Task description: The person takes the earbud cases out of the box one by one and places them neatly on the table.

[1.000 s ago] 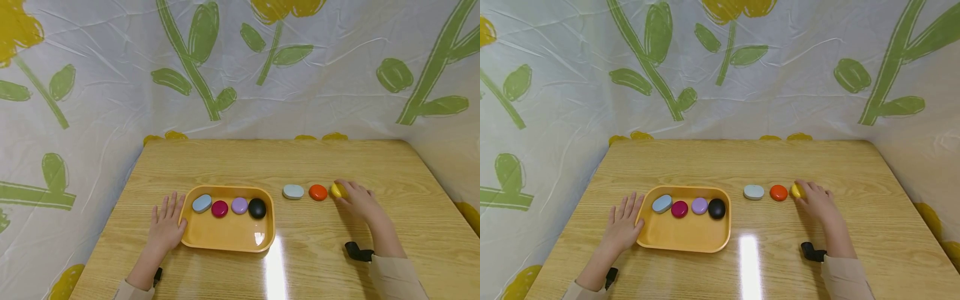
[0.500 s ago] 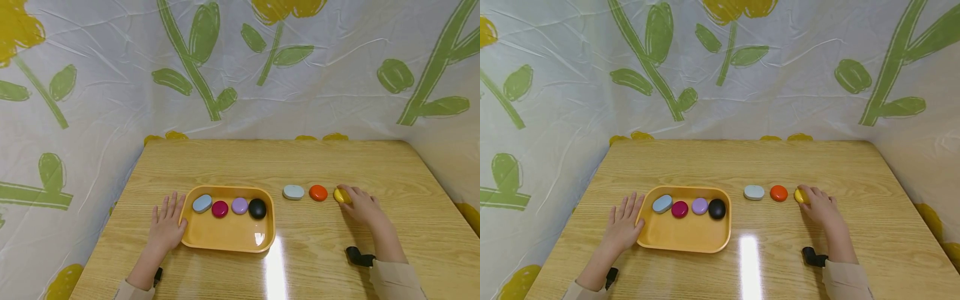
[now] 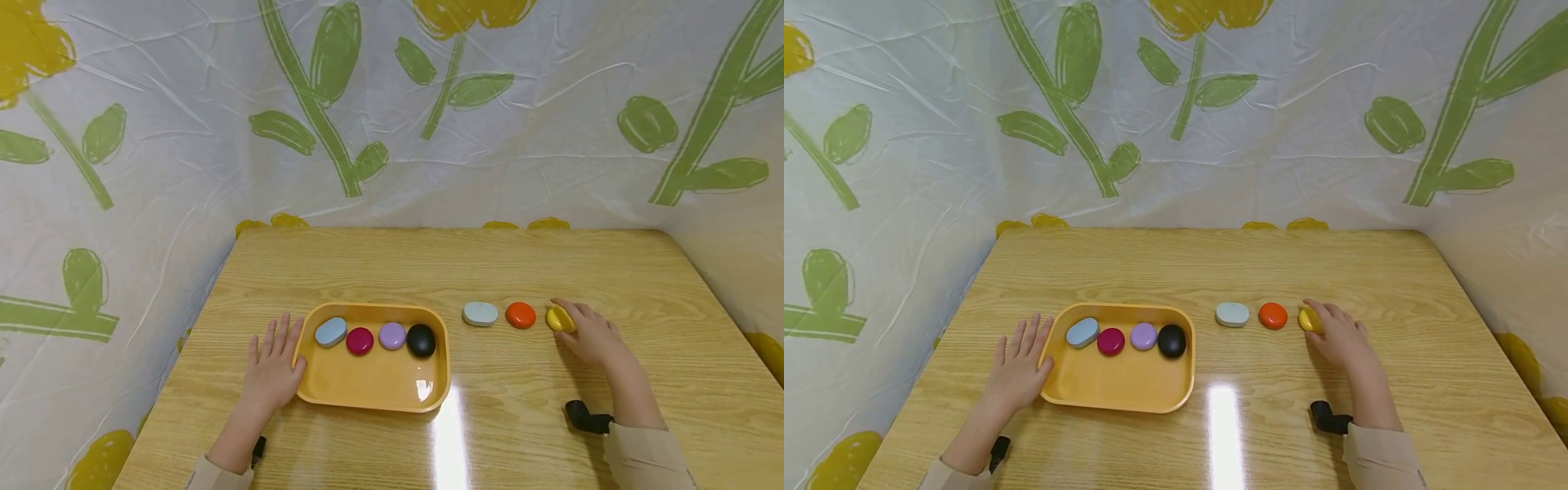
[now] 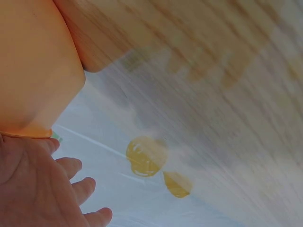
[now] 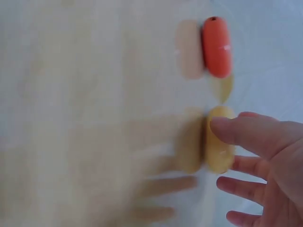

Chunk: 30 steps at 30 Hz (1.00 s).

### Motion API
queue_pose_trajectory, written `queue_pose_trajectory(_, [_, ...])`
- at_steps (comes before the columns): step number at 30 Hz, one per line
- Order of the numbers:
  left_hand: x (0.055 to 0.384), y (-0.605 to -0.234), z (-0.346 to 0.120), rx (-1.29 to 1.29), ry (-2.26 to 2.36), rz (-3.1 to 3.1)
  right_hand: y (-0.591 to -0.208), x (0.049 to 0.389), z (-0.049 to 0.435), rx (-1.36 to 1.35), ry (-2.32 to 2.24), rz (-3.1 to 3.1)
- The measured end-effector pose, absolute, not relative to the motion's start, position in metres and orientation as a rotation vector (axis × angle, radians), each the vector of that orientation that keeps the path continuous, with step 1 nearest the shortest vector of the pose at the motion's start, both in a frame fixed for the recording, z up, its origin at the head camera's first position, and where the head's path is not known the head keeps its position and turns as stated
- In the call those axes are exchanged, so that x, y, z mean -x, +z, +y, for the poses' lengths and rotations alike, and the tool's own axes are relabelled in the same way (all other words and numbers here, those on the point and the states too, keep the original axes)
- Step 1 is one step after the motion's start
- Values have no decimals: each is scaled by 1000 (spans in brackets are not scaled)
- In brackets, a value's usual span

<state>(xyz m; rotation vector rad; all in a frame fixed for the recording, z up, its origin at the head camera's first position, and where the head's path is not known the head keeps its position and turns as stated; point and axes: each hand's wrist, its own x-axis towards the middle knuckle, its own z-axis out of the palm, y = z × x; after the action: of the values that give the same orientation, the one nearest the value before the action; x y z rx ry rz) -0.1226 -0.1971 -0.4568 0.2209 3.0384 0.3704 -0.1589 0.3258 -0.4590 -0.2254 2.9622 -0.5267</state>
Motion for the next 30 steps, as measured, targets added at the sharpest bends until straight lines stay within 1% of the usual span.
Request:
queue_pose_trajectory(2, [122, -457, -197, -220, 373, 3040, -452, 160, 321, 260, -557, 2991])
queue_pose_trajectory(5, [122, -458, -197, -219, 375, 3042, -438, 162, 306, 382, -583, 3093])
queue_pose_trajectory(10, [122, -459, -197, -219, 364, 3041, -414, 165, 262, 597, -628, 3195])
queue_pose_trajectory(13, [122, -459, -197, -220, 362, 3039, -407, 164, 234, 702, -651, 3182])
queue_pose_trajectory(19, [122, -460, -197, -220, 359, 3036, -411, 160, 184, 984, -592, 3157])
queue_pose_trajectory(24, [122, -460, -197, -223, 362, 3040, -422, 158, 152, 1183, -470, 3114])
queue_pose_trajectory(30, [121, -461, -197, -226, 369, 3044, -430, 154, 127, 1308, -371, 2997])
